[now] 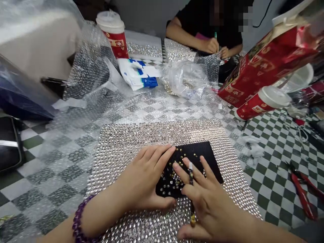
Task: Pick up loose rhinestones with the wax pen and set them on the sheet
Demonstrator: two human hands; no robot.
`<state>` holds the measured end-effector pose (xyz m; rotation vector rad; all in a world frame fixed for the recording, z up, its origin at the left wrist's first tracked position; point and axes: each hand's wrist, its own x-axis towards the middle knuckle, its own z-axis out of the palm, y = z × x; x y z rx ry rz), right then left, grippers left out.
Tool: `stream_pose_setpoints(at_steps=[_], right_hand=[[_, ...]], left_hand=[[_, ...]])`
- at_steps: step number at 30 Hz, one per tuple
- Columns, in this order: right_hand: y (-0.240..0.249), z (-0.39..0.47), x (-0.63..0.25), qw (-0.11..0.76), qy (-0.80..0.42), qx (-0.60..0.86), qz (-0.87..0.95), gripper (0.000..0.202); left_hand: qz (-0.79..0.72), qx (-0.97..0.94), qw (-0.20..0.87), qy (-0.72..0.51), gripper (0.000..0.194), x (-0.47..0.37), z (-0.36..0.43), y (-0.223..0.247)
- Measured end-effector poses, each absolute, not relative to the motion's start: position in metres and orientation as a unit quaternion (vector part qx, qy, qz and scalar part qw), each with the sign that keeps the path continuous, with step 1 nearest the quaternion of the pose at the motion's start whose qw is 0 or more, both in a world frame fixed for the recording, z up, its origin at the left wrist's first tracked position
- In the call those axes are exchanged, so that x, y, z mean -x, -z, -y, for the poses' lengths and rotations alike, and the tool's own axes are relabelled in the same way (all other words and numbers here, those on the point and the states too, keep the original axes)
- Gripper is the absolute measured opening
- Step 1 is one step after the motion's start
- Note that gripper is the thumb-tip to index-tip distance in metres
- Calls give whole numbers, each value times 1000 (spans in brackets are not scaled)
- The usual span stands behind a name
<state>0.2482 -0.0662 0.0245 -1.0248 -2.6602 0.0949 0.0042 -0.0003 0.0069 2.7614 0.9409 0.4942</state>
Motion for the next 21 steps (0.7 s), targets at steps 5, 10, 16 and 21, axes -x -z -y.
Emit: stream_pose_setpoints(at_steps=[5,10,16,21], right_hand=[[-18,62,-239,93,-9,366,926,70],[-18,61,-250,73,-22,409,909,68],[-19,63,-259,79,-23,446,891,59],[-23,66,-253,86,-23,405,910,73]], left_hand=[[-316,-930,87,-168,114,-4,0,-5],[-313,-930,94,-169,116,-5,0,-4],[-312,-930,103,-165,116,-5,-1,-5],[-315,-927,115,-166,118,-4,-1,-3]])
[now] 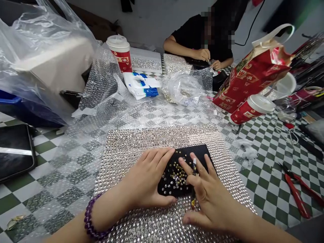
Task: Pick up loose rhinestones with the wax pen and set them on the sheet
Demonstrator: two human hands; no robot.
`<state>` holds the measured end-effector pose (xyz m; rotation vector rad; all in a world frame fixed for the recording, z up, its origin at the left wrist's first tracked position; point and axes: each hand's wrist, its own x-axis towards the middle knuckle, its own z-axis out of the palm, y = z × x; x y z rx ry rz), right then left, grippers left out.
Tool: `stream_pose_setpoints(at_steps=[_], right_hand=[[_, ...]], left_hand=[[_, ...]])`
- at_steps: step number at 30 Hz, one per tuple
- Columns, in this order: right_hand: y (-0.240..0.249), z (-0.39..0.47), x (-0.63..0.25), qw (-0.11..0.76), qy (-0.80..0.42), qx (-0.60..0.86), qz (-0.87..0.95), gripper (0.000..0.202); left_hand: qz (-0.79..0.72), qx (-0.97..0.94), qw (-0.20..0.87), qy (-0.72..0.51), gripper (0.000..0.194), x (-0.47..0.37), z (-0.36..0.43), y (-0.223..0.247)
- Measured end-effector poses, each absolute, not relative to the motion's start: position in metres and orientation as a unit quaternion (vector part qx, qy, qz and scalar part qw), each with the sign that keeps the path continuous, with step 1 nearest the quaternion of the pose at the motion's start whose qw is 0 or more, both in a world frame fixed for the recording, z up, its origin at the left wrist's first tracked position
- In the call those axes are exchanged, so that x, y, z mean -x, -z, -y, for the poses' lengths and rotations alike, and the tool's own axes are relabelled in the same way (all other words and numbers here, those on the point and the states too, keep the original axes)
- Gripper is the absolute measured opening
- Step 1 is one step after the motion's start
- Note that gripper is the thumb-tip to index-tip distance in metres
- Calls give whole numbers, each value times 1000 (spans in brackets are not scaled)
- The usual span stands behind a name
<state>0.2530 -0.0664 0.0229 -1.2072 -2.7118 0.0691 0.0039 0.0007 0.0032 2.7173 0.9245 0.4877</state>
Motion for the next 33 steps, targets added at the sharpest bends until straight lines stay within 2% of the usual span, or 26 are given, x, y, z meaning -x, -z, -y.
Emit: stream_pose_setpoints(at_steps=[6,17,22,26,33], right_hand=[[-25,63,-244,41,-20,370,928,88],[-23,65,-255,48,-40,407,912,65],[-28,70,-255,70,-27,414,907,67],[-29,74,-251,55,-28,385,921,74],[-25,72,-256,50,-26,403,913,67]], left_hand=[[-307,-927,126,-175,127,-2,-2,3],[-309,-924,133,-181,125,-4,-2,5],[-307,-925,133,-180,125,-3,-3,5],[-311,-924,131,-181,126,-3,-3,5],[-309,-925,134,-176,126,-2,-3,5]])
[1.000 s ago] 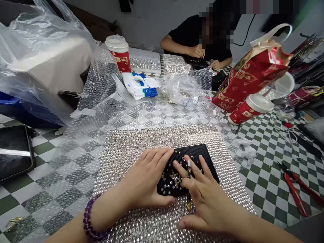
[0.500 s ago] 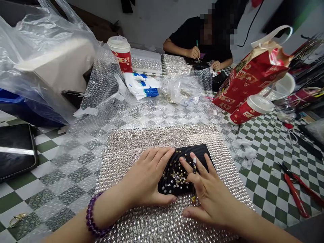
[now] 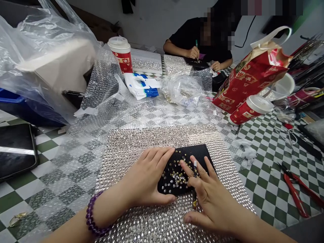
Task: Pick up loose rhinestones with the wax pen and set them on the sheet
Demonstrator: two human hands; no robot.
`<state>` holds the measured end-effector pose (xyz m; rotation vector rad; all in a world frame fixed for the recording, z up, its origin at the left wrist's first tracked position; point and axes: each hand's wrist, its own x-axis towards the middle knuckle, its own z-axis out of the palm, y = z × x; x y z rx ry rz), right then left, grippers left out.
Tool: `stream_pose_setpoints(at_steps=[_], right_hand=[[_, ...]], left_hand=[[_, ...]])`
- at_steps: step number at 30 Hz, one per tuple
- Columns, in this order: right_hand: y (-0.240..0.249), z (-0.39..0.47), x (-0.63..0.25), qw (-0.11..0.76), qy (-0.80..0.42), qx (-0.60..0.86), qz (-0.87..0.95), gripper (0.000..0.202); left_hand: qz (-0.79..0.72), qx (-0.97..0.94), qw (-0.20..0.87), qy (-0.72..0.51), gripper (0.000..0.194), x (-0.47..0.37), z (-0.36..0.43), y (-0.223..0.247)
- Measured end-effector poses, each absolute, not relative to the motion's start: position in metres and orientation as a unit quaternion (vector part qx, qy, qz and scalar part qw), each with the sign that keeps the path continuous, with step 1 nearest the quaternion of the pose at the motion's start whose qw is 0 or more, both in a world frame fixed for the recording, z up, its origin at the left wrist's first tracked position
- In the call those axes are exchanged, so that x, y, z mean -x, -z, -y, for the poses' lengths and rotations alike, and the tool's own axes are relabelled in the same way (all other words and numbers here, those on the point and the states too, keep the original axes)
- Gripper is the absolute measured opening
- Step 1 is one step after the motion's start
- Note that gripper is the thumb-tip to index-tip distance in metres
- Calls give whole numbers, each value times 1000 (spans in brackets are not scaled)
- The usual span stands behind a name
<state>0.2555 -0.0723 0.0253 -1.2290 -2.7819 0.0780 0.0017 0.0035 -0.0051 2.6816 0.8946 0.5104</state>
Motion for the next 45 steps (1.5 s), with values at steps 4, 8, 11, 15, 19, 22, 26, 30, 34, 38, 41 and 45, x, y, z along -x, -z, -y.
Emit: stream_pose_setpoints(at_steps=[4,8,11,15,19,22,26,30,34,38,41,45], right_hand=[[-26,71,-262,51,-27,415,908,63],[-26,70,-267,57,-25,427,902,59],[-27,71,-270,61,-30,438,897,54],[-29,71,-267,70,-39,429,900,60],[-26,71,-265,58,-37,422,904,63],[-23,71,-268,53,-40,439,896,59],[-22,70,-274,48,-46,452,890,50],[-27,71,-276,58,-34,455,888,48],[-31,75,-273,61,-32,433,899,56],[-29,78,-275,55,-23,430,901,58],[-27,79,-279,57,-25,446,893,53],[-28,80,-281,65,-23,447,892,54]], left_hand=[[-308,-925,136,-177,128,-2,-3,6],[-309,-924,136,-177,127,-2,-3,6],[-309,-924,135,-178,128,-3,-3,7],[-307,-925,137,-177,128,-2,-3,6],[-307,-925,140,-173,127,-1,-3,5],[-306,-926,141,-170,128,-1,-4,5],[-309,-925,140,-170,127,-2,-3,4],[-309,-925,140,-170,127,-2,-3,4],[-307,-926,143,-169,125,-1,-4,4],[-307,-926,144,-168,125,-1,-4,4],[-308,-925,144,-168,126,-1,-4,4],[-309,-925,144,-167,126,-1,-4,4]])
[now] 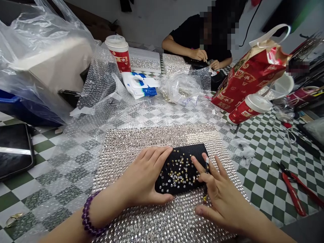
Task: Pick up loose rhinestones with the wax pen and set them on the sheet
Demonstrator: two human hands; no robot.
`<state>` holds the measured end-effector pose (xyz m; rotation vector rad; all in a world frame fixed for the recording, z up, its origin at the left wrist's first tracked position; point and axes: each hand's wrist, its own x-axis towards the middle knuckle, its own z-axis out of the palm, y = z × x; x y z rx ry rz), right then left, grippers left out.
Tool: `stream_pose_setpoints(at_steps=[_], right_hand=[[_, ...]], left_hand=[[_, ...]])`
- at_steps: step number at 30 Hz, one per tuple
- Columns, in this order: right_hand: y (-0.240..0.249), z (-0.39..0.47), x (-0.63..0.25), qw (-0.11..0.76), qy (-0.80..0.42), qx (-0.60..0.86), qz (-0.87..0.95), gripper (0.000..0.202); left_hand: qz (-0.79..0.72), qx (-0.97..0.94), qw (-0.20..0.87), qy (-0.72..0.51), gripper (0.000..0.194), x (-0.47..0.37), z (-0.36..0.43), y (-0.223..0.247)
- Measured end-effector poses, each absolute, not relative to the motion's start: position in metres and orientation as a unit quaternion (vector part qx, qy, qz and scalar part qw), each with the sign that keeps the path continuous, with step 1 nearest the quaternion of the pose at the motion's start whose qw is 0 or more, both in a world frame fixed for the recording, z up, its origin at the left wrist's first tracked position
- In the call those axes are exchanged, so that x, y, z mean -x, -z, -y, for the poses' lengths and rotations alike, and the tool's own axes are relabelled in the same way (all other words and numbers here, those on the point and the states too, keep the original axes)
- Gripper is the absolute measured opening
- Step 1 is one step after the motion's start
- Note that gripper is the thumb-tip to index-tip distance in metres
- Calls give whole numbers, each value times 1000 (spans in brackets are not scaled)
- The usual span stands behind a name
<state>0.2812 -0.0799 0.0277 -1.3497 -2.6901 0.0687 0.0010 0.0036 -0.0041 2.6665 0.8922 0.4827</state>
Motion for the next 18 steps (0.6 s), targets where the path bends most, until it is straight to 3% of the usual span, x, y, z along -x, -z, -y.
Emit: stream_pose_setpoints(at_steps=[4,18], right_hand=[[-29,81,-277,59,-20,425,903,62],[-30,81,-281,50,-31,439,896,59]], left_hand=[[-307,-925,146,-170,126,-1,-4,4],[-309,-924,152,-164,123,0,-4,4]])
